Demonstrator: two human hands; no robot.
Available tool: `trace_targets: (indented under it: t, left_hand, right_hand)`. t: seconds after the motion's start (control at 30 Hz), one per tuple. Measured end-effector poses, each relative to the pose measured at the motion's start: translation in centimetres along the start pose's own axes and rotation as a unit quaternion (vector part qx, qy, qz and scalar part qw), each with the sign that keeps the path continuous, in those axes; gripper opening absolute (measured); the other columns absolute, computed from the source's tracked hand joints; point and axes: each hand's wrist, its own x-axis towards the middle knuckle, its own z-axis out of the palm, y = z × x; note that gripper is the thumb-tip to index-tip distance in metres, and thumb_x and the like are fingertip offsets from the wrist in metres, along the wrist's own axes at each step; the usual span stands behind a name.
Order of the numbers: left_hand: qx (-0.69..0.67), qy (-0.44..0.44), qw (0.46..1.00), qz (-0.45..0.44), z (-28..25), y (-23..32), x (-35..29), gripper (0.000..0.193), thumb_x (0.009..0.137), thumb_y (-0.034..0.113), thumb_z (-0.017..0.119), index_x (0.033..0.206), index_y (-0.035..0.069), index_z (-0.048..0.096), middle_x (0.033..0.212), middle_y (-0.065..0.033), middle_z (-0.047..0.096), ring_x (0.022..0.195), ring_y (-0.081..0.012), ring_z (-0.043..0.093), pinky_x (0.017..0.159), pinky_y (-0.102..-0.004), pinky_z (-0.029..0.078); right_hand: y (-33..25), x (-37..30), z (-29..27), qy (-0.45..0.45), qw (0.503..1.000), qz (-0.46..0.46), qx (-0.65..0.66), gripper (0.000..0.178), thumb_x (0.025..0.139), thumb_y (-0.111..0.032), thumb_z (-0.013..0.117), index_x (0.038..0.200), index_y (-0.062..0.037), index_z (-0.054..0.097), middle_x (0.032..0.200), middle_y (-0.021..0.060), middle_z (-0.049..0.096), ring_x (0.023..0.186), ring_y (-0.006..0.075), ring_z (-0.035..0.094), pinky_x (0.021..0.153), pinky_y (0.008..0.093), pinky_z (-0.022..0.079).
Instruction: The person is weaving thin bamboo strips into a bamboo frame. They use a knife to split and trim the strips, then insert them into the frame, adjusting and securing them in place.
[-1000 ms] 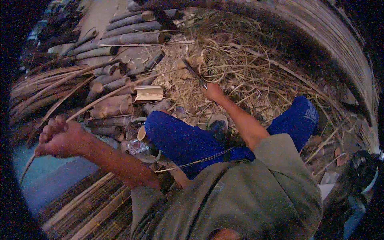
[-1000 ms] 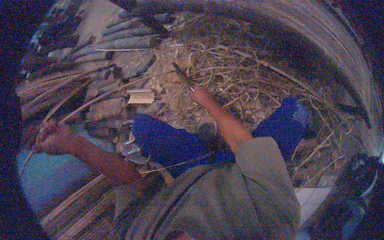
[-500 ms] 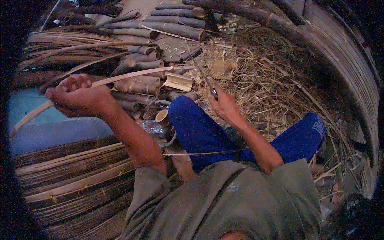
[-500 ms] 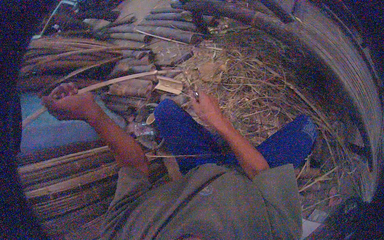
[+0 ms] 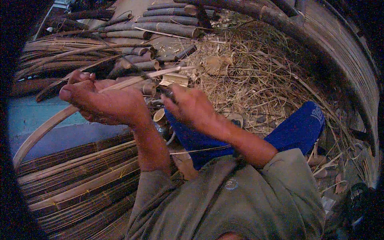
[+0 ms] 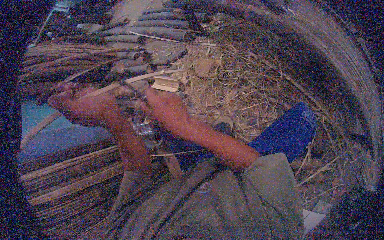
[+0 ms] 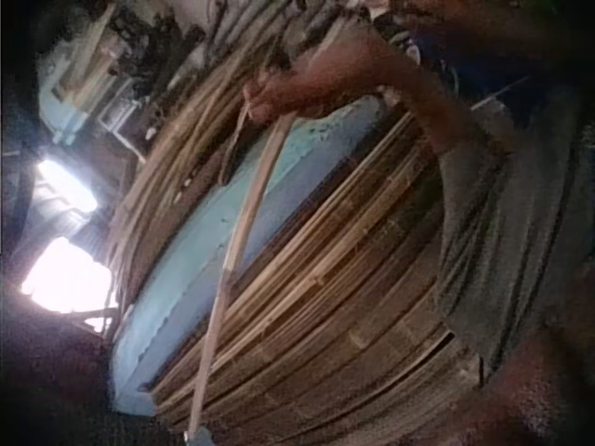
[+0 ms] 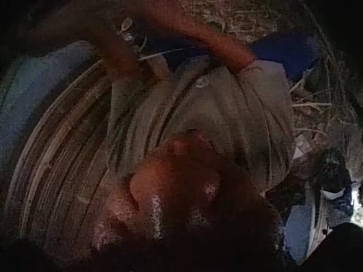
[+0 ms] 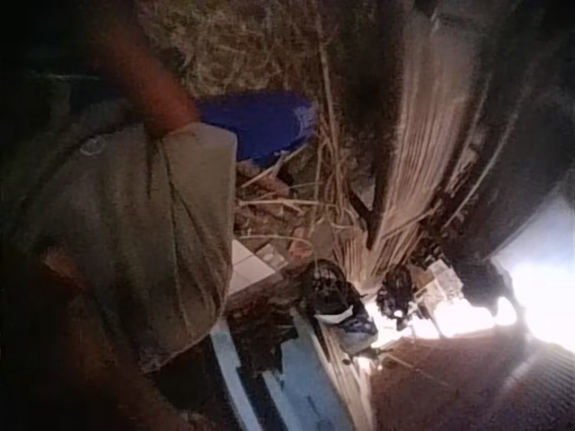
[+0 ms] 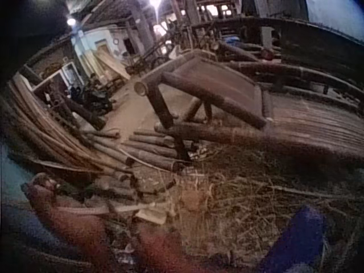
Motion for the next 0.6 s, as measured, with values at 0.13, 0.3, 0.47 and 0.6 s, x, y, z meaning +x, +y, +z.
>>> trace_targets:
  t: [0.13, 0.3, 0.47, 0.6]
  left_hand:
    - [-0.015, 0.018, 0.999, -0.033, 0.1, 0.3, 0.2, 0.048, 0.101, 0.044, 0.043, 0.082, 0.001, 0.053, 0.085, -0.0116, 0.056, 0.079, -0.0203, 0.051, 0.073, -0.0325, 0.043]
    - [-0.039, -0.024, 0.995, 0.084, -0.4, -1.7, 0.4, 0.045, 0.102, 0.041, 0.043, 0.079, 0.002, 0.051, 0.083, -0.0102, 0.055, 0.079, -0.0188, 0.051, 0.071, -0.0312, 0.042]
    - [0.011, -0.02, 0.996, 0.085, -1.3, -2.2, 1.0, 0.043, 0.103, 0.036, 0.04, 0.077, 0.003, 0.049, 0.082, -0.0098, 0.053, 0.076, -0.0187, 0.05, 0.071, -0.0312, 0.042]
    - [-0.011, -0.024, 1.0, 0.017, -0.4, -0.8, 0.4, 0.038, 0.102, 0.035, 0.04, 0.078, 0.006, 0.047, 0.082, -0.0081, 0.05, 0.074, -0.0183, 0.048, 0.071, -0.0305, 0.042]
  right_hand:
    - [-0.2, -0.4, -0.3, 0.04, 0.995, -0.088, 0.036, 0.025, 0.092, -0.025, 0.061, 0.097, -0.0012, 0.054, 0.076, 0.0251, 0.064, 0.075, 0.0428, 0.064, 0.064, 0.0503, 0.052]
    - [1.5, 0.3, 1.1, 0.049, 0.998, -0.05, 0.002, 0.024, 0.089, -0.022, 0.062, 0.1, -0.0012, 0.054, 0.08, 0.0233, 0.064, 0.076, 0.0445, 0.063, 0.066, 0.0505, 0.051]
    - [-0.4, -1.1, 0.1, 0.079, 0.982, -0.17, 0.019, 0.03, 0.089, -0.028, 0.062, 0.101, -0.0009, 0.057, 0.079, 0.0232, 0.064, 0.077, 0.046, 0.063, 0.068, 0.0519, 0.052]
    - [4.5, 1.6, 1.9, 0.023, 0.999, 0.017, -0.043, 0.03, 0.089, -0.027, 0.063, 0.106, -0.0035, 0.056, 0.08, 0.0242, 0.064, 0.076, 0.0452, 0.064, 0.066, 0.0517, 0.052]
